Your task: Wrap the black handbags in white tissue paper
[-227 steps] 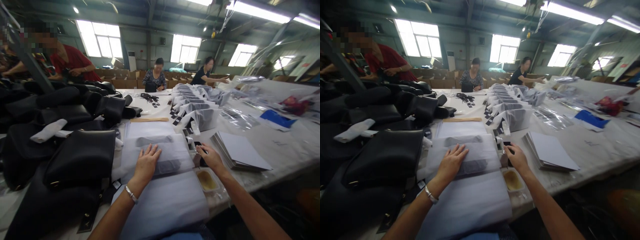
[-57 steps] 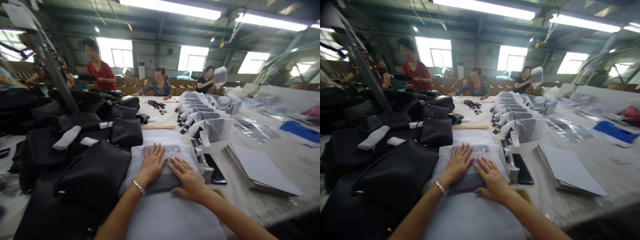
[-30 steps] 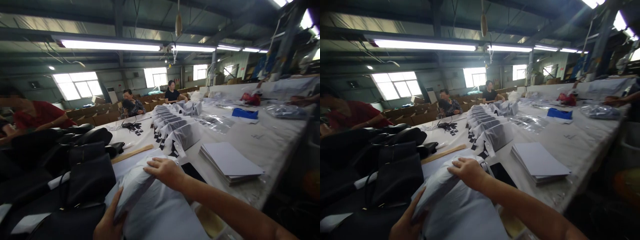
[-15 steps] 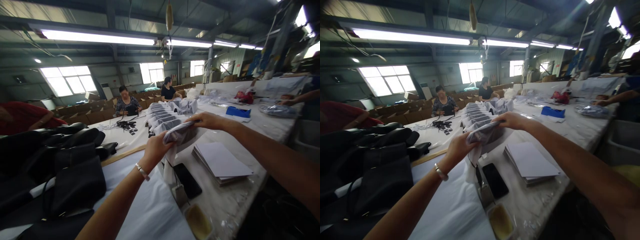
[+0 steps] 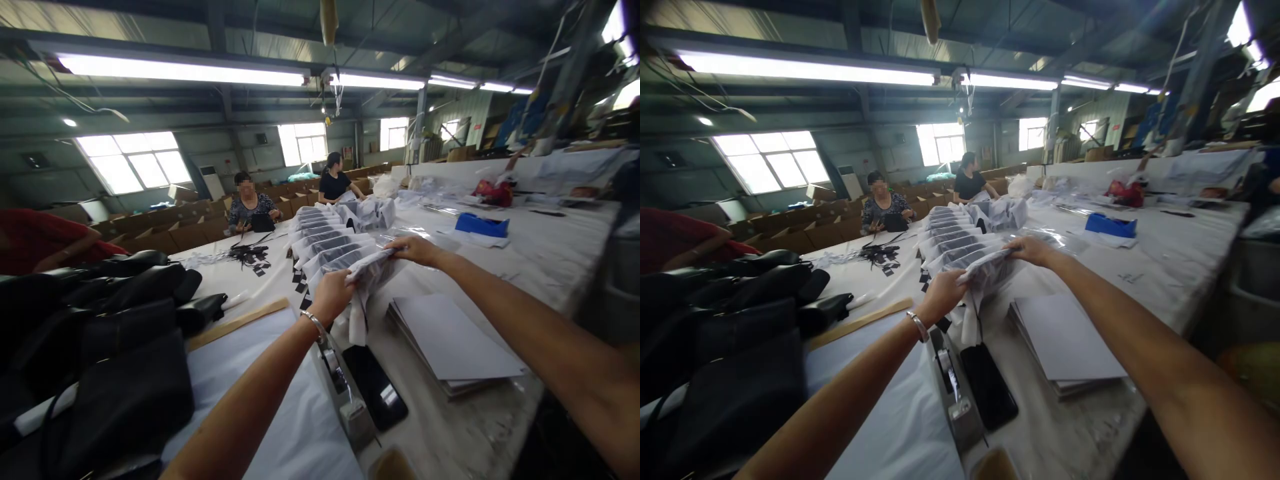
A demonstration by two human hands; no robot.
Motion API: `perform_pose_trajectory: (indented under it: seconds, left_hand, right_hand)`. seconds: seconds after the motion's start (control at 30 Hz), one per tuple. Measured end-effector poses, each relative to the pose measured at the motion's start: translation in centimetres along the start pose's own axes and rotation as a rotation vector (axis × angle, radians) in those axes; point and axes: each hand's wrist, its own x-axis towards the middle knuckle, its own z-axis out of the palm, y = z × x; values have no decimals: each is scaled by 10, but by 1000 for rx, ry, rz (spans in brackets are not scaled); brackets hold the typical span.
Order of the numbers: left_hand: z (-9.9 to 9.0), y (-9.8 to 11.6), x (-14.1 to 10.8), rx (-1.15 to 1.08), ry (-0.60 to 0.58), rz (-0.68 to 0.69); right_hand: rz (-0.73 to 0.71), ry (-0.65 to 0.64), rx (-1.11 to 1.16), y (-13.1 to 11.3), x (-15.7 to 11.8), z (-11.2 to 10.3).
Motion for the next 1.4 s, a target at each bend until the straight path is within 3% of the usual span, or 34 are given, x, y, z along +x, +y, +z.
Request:
perform_pose_trajectory:
  seconds: [0.2, 0.37, 0.6, 0.77, 0.9, 1.0, 1.07, 1.2, 1.23, 1.3, 1.4]
  left_hand:
    - [1, 11, -2, 47, -14, 15]
    - [2, 6, -1, -16, -1, -7]
    - [15, -29, -1, -239, 13, -165]
    - [31, -54, -7, -411, -65, -279]
    - [41, -48, -15, -489, -97, -223]
    - [53, -37, -18, -532, -34, -156]
    - [62, -34, -16, -574, 33, -140]
    - [77, -38, -9, -638, 104, -175]
    - [78, -40, -8, -647, 107, -176]
    - [79, -43, -7, -667, 117, -180]
    - [78, -44, -8, -687, 129, -188]
  right_hand:
    - [62, -59, -4, 2, 2, -15]
    - [55, -42, 18, 0, 6, -6]
    - [62, -38, 17, 0, 8, 8]
    - [80, -34, 12, 6, 6, 12]
    - [69, -23, 9, 4, 12, 18]
    - [63, 22, -5, -8, 11, 27]
    - [92, 138, -23, -21, 1, 37]
    - [320, 578, 51, -49, -42, 76]
    - [417, 598, 134, -54, -55, 89]
    - [591, 484, 317, -64, -79, 117]
    - [693, 376, 496, -80, -100, 157]
